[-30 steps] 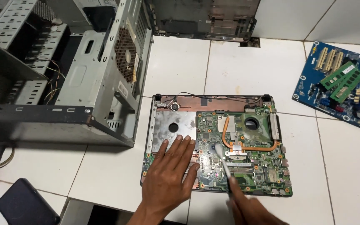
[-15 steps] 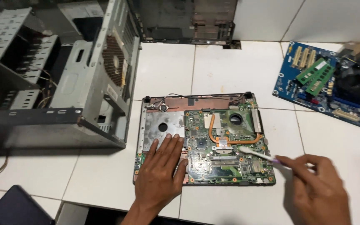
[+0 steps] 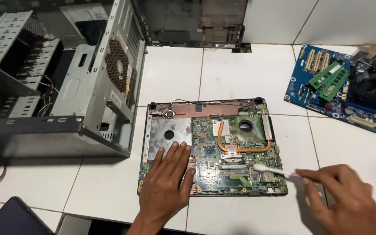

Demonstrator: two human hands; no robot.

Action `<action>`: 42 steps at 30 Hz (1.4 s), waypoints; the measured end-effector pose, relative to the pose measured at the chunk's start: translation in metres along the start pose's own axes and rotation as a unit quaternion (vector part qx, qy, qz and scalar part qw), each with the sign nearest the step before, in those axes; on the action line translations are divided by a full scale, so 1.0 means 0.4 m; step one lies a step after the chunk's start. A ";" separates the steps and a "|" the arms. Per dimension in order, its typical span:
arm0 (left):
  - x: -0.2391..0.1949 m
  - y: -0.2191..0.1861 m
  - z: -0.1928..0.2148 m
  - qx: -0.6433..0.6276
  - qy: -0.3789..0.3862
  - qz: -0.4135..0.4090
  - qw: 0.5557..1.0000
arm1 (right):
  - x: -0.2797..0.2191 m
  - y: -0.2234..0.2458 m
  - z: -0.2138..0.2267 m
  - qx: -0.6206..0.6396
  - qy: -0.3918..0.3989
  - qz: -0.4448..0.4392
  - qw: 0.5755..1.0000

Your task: The person uses a cotton swab to wipe the surface of a laptop motherboard, focusing on the copper heat pipes and surrounding components. The person rotates the board to access different areas while continuing to clean.

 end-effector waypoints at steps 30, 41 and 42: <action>0.010 -0.007 0.011 0.008 -0.008 -0.007 1.000 | -0.093 -0.059 0.065 0.070 0.056 -0.080 0.993; 0.011 -0.009 0.009 0.013 -0.005 -0.008 1.000 | -0.085 -0.042 0.093 0.083 -0.048 -0.044 0.994; 0.011 -0.007 0.009 0.016 -0.008 -0.006 1.000 | -0.082 -0.023 0.091 0.084 -0.047 -0.040 0.995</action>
Point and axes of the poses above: each hand's wrist, its own x-axis towards the middle knuckle, its own z-axis out of the back of the hand, y = z × x, the point moved 3 cm from there along x, towards the middle knuckle, and after that the axes turned 9 degrees about -x, right-handed, at the moved point
